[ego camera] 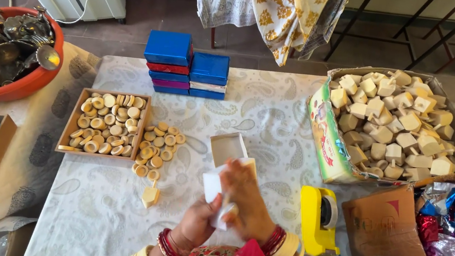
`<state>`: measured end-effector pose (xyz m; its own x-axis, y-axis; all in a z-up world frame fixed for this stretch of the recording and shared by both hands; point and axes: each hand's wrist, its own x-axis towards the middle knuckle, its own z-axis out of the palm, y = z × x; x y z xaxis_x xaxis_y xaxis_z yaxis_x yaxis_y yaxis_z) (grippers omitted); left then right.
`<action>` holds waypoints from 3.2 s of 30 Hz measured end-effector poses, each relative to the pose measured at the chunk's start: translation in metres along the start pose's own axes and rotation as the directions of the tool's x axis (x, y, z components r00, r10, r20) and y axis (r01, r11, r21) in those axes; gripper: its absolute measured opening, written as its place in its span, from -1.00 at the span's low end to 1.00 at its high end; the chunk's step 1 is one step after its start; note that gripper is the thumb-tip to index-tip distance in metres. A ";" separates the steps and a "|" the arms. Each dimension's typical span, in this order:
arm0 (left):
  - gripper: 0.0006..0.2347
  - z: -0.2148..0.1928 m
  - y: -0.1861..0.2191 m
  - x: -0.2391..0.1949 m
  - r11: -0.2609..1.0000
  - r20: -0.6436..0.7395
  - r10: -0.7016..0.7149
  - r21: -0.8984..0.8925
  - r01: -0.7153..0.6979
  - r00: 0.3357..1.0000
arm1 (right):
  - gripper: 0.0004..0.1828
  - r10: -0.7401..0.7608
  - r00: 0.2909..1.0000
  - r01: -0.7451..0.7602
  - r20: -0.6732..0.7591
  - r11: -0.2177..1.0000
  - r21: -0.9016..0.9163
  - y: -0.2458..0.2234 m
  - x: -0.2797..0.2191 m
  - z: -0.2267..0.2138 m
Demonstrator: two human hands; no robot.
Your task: The person takes items from a large box, places them into small individual boxes, and then wraps those small boxes using foil and colored paper, securing the wrapping with tape.
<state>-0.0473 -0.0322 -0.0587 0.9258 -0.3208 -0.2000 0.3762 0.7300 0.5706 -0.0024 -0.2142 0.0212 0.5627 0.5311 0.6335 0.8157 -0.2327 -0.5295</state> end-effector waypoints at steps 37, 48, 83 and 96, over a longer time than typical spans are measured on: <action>-0.61 0.086 0.049 -0.011 0.219 0.290 0.337 0.901 -0.374 0.896 | -0.55 0.197 0.966 -0.162 -0.168 0.966 0.204 -0.035 0.050 -0.021; -0.61 0.107 0.062 -0.018 0.116 0.192 0.393 0.960 -0.256 0.899 | -0.59 0.354 0.935 -0.242 -0.015 0.671 0.701 -0.041 0.042 -0.003; -0.61 0.127 0.065 -0.027 0.193 0.391 0.235 0.879 -0.437 0.890 | -0.39 0.277 0.935 -0.201 -0.223 0.929 0.311 -0.037 0.045 -0.034; -0.22 0.105 0.061 -0.026 0.387 0.413 0.104 0.821 -0.419 0.905 | -0.62 0.335 0.918 -0.195 -0.210 0.846 0.497 -0.036 0.022 -0.016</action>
<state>-0.0525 -0.0432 0.0651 0.8616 -0.4632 0.2075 -0.2733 -0.0788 0.9587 -0.0173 -0.2074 0.0634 0.8183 0.2387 0.5228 0.5137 0.1041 -0.8516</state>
